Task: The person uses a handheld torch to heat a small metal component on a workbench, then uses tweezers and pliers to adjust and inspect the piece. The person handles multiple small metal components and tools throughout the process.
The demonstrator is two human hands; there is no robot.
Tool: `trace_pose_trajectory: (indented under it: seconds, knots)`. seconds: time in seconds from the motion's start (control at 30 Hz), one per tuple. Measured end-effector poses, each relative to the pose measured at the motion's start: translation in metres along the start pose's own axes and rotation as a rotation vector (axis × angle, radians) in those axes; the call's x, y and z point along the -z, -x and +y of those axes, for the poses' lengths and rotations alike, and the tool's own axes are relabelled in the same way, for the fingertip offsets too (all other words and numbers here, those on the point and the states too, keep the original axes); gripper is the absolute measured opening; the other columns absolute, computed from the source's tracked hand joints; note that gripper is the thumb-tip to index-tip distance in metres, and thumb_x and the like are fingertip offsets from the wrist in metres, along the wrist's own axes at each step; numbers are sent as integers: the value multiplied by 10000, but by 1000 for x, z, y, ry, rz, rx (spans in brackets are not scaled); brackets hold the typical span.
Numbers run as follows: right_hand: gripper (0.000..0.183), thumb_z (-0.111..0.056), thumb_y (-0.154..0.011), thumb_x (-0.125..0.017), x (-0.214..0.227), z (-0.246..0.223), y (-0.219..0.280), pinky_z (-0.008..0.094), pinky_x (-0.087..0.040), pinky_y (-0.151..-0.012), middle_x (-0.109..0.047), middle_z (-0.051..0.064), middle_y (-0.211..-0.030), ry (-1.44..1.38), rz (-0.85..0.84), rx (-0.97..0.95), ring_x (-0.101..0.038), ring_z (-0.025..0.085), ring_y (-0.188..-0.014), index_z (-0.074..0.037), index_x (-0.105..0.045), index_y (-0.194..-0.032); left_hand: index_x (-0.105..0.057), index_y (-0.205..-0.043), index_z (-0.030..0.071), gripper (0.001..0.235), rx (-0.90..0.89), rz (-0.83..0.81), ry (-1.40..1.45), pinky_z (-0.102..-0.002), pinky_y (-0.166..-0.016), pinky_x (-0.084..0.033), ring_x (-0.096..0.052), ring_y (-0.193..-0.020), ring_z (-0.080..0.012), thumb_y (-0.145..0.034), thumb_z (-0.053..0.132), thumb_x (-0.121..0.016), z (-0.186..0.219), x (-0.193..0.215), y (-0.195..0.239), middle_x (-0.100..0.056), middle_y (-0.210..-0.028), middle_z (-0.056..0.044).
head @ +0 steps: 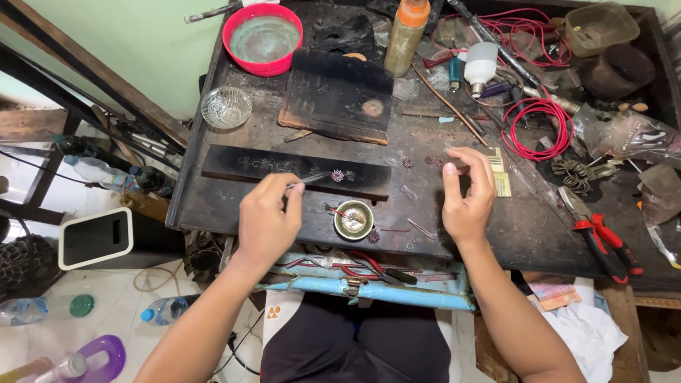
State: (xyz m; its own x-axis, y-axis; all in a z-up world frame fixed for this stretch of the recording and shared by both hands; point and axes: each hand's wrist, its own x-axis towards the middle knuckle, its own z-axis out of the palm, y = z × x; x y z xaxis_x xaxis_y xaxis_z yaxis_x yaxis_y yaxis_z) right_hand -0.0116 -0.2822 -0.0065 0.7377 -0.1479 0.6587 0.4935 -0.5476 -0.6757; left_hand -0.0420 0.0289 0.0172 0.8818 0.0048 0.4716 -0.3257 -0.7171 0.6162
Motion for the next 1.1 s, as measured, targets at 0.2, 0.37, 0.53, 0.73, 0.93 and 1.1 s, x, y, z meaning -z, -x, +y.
trace_pose_trajectory:
  seconds: [0.2,0.37,0.53,0.73,0.93,1.1]
  knots:
    - [148,-93,-1063,-623,-1,2,1,362,-513,-818,-668,173,-1123,-1,-3,2,-637,317,-1053,13,-688,-1143,-742,-993,51,86,-111,18,-58,-344,-570,-575,-717,-688,-281,-970,106,-680,1,-6,3,-674,-746,-93]
    - [147,-96,-1067,-621,-1,2,1,361,-513,-819,-668,173,-1128,-3,-4,2,-637,316,-1060,13,-686,-1141,-743,-1001,34,99,-151,7,-100,-347,-541,-569,-708,-665,-284,-971,103,-680,3,-6,3,-662,-735,-101]
    - [156,-103,-1072,-618,-1,2,1,364,-512,-818,-664,180,-1127,-4,-11,1,-635,319,-1053,19,-683,-1145,-739,-1008,63,103,-188,15,-140,-332,-551,-561,-700,-660,-262,-980,143,-681,-2,-11,5,-651,-747,-71]
    - [153,-103,-1069,-621,-1,2,2,359,-517,-821,-668,174,-1130,-7,-14,2,-640,320,-1061,18,-682,-1139,-737,-1012,55,114,-223,-5,-197,-322,-544,-556,-693,-647,-245,-981,145,-674,1,-9,3,-644,-741,-68]
    - [155,-113,-1071,-617,-1,2,1,353,-513,-817,-667,163,-1121,-7,-14,0,-638,305,-1047,12,-684,-1134,-740,-1004,52,124,-273,-10,-224,-320,-558,-558,-686,-653,-246,-980,139,-656,4,-8,-1,-625,-728,-65]
    - [151,-114,-1061,-625,0,-2,-2,352,-523,-820,-678,159,-1115,4,7,-10,-647,303,-1041,6,-690,-1125,-742,-1009,68,128,-335,7,-224,-319,-598,-571,-692,-697,-255,-993,156,-650,7,-17,-5,-629,-739,-57]
